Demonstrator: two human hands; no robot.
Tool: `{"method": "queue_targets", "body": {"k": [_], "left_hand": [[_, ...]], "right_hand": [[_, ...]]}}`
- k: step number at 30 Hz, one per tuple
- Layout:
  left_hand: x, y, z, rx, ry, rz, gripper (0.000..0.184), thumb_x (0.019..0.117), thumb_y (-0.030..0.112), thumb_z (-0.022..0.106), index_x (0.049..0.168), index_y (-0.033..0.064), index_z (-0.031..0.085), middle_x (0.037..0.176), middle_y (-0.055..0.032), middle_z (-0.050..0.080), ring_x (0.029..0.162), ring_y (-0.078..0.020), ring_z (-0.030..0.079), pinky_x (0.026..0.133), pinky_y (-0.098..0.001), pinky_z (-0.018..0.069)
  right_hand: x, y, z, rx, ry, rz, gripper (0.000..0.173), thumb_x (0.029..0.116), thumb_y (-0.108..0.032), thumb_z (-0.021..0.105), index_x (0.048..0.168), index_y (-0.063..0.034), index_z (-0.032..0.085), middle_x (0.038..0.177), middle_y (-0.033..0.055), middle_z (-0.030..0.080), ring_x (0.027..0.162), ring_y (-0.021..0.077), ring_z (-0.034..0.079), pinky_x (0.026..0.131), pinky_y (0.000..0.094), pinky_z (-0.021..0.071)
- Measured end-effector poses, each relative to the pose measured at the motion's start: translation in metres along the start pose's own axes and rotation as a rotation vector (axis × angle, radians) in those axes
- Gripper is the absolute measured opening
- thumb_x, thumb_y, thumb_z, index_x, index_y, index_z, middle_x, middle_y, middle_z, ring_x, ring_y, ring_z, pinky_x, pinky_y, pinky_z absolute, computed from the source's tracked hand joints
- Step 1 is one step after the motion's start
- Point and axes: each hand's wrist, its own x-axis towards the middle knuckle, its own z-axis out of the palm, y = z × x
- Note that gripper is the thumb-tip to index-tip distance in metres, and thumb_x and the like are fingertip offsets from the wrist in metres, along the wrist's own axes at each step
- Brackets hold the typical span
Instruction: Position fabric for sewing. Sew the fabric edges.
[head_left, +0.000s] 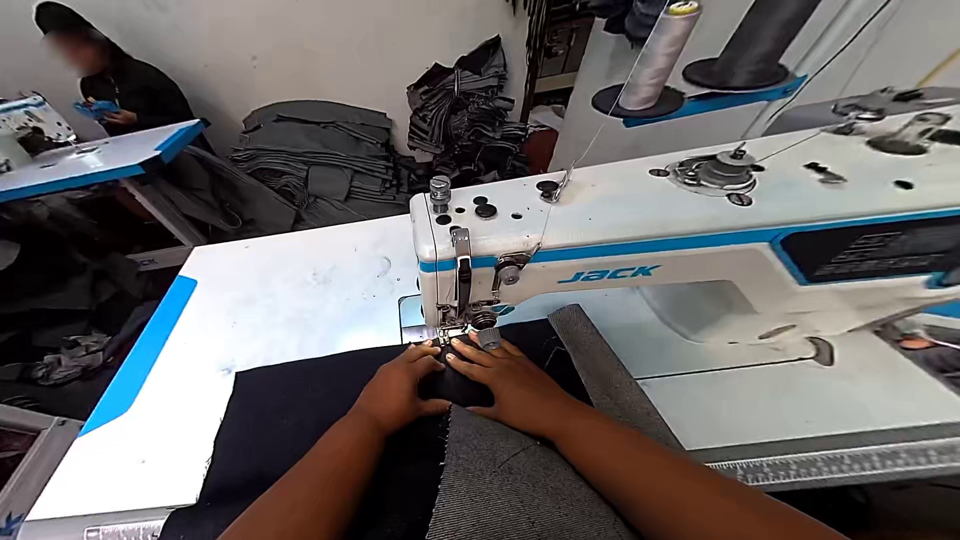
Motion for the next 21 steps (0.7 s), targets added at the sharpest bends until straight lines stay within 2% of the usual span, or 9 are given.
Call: {"method": "queue_targets", "body": {"k": [3,6,10,13,15,16,18,19,21], "left_hand": [[0.001,-0.002,-0.001,-0.008,0.006,0.002,0.049,0.0857,0.033,0.084,0.121,0.0009,0.071,0.147,-0.0135,0.058,0.146,-0.0223,0.045,0.120,-0.0406,0.0371],[0.005,-0.005,-0.001,-0.001,0.036,0.041,0.048,0.0835,0.033,0.085,0.117,0.0003,0.072,0.144,-0.0140,0.060,0.143,-0.0236,0.049,0.117,-0.0422,0.0411],[0.024,-0.020,-0.008,0.075,0.085,0.121,0.047,0.0818,0.029,0.086,0.113,-0.0022,0.072,0.134,-0.0186,0.065,0.131,-0.0295,0.060,0.108,-0.0465,0.0491],[0.040,-0.026,-0.019,0.168,0.088,0.129,0.046,0.0830,0.025,0.085,0.114,-0.0048,0.072,0.124,-0.0241,0.068,0.119,-0.0368,0.065,0.103,-0.0504,0.0501],[0.037,-0.022,-0.020,0.214,0.060,0.116,0.048,0.0832,0.031,0.086,0.112,-0.0040,0.072,0.125,-0.0236,0.067,0.123,-0.0374,0.062,0.107,-0.0501,0.0476],[0.030,-0.016,-0.015,0.215,0.056,0.127,0.051,0.0818,0.039,0.086,0.108,-0.0023,0.072,0.122,-0.0220,0.067,0.123,-0.0369,0.062,0.106,-0.0505,0.0487],[-0.004,0.009,0.005,0.091,-0.022,0.100,0.046,0.0901,0.038,0.078,0.115,-0.0001,0.072,0.138,-0.0208,0.062,0.138,-0.0359,0.052,0.117,-0.0495,0.0404],[-0.022,0.017,0.016,0.021,0.007,0.118,0.038,0.0946,0.033,0.073,0.114,-0.0001,0.073,0.140,-0.0207,0.062,0.140,-0.0366,0.052,0.117,-0.0497,0.0405],[-0.042,0.015,0.032,-0.047,0.140,0.205,0.032,0.0904,0.031,0.076,0.103,0.0020,0.075,0.131,-0.0190,0.068,0.133,-0.0382,0.059,0.112,-0.0528,0.0462]], "right_hand": [[0.001,0.000,-0.002,0.014,0.002,0.015,0.071,0.0941,-0.054,0.067,0.154,-0.0204,0.050,0.164,0.0011,0.041,0.158,0.0226,0.020,0.129,0.0477,0.0115],[0.003,0.000,-0.005,0.047,0.029,0.045,0.066,0.0901,-0.053,0.072,0.140,-0.0124,0.060,0.158,0.0029,0.049,0.156,0.0197,0.026,0.129,0.0435,0.0126],[0.021,0.007,-0.011,0.028,0.086,0.054,0.061,0.0896,-0.047,0.077,0.129,-0.0020,0.064,0.140,0.0155,0.062,0.144,0.0282,0.047,0.126,0.0442,0.0234],[0.037,0.005,-0.028,0.026,0.006,0.127,0.061,0.0924,-0.041,0.075,0.130,0.0055,0.063,0.134,0.0226,0.064,0.136,0.0337,0.053,0.125,0.0457,0.0226],[0.030,-0.008,-0.033,0.032,-0.058,0.185,0.070,0.0936,-0.045,0.073,0.142,0.0029,0.056,0.146,0.0220,0.055,0.146,0.0371,0.041,0.126,0.0565,0.0156],[0.019,-0.016,-0.032,0.046,-0.097,0.203,0.077,0.0929,-0.049,0.072,0.150,-0.0041,0.049,0.156,0.0186,0.046,0.153,0.0385,0.030,0.124,0.0656,0.0099],[-0.016,-0.031,-0.023,0.114,-0.209,0.185,0.076,0.0986,-0.054,0.061,0.162,-0.0199,0.034,0.171,0.0099,0.022,0.160,0.0387,0.006,0.118,0.0771,-0.0027],[-0.031,-0.035,-0.016,0.149,-0.203,0.176,0.070,0.1020,-0.055,0.053,0.162,-0.0241,0.035,0.172,0.0062,0.020,0.160,0.0365,0.002,0.117,0.0771,-0.0051],[-0.049,-0.034,-0.004,0.199,-0.127,0.185,0.062,0.1033,-0.056,0.049,0.158,-0.0275,0.043,0.170,0.0019,0.027,0.161,0.0304,0.008,0.121,0.0715,-0.0045]]}}
